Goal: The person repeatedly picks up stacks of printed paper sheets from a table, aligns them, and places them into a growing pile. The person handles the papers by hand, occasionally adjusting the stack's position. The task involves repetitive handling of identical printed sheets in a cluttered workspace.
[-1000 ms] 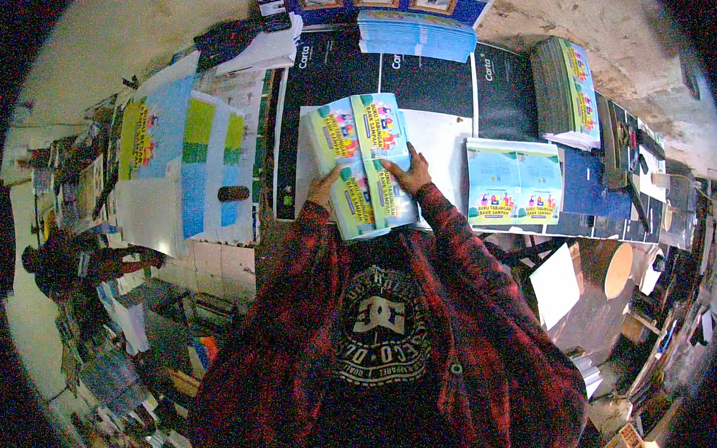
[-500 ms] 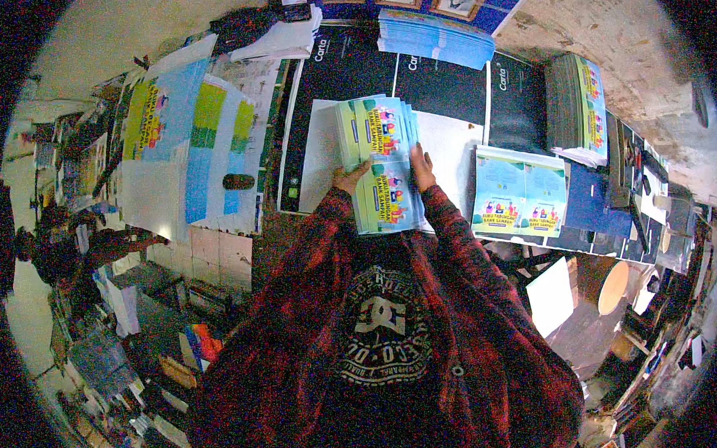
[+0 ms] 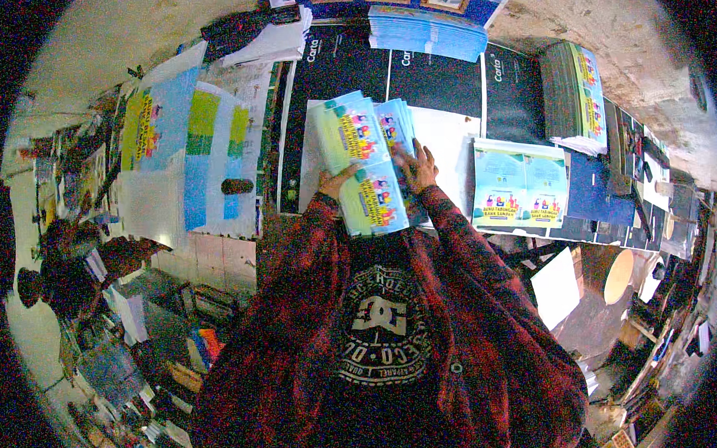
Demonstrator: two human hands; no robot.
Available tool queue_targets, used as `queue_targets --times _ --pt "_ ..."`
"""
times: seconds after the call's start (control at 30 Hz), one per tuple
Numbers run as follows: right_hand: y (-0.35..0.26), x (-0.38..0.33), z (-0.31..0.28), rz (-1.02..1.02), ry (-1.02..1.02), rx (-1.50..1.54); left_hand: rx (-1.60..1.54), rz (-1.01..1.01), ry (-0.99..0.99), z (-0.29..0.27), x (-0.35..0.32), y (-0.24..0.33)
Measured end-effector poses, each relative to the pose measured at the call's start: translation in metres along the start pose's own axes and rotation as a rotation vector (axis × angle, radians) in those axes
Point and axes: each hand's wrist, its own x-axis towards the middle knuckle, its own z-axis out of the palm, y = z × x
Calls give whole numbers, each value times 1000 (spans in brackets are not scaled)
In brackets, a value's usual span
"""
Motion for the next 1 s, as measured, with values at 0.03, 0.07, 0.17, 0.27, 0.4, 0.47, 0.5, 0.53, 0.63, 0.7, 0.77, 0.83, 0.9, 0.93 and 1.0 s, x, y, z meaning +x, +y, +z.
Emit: queue_targets --times 0.03,0.07,0.17,0.27,0.4,0.47,0.5,0.53,0.63,0.7,0.77,0.83,0.9,0.93,1.0 --pt "-7 0 3 224 164 650 63 22 8 4 8 -5" --pt "-9 2 0 170 104 553 127 44 15 7 13 -12" --pt "-12 5 -8 107 11 384 175 -127 172 29 7 1" --pt "-20 8 -27 1 -21 442 233 -155 205 5 23 -18" --pt "1 7 -20 14 48 783 39 -75 57 -22 -1 -3" --pt "-5 1 -14 -28 175 432 -29 111 -19 -27 -10 -1" --pt "-15 -2 -14 -67 226 255 -26 166 -49 -35 -12 -4" --pt "-14 -4 -13 -79 296 74 -20 212 -114 -35 -9 -2" --pt "-6 5 8 32 158 301 -311 -94 -149 -11 7 -13" --pt "-16 3 6 202 79 480 -114 -72 -18 5 12 -14" --pt "-19 1 4 111 21 286 64 -124 139 15 15 -15" --pt "-20 6 2 57 6 341 126 -147 151 9 27 -21" --pt "-12 11 2 53 32 647 33 -153 118 9 23 -18" --pt "-6 12 2 54 50 801 262 57 69 -2 18 -21" --pt "-1 12 0 14 68 663 61 57 -42 -27 11 -18"
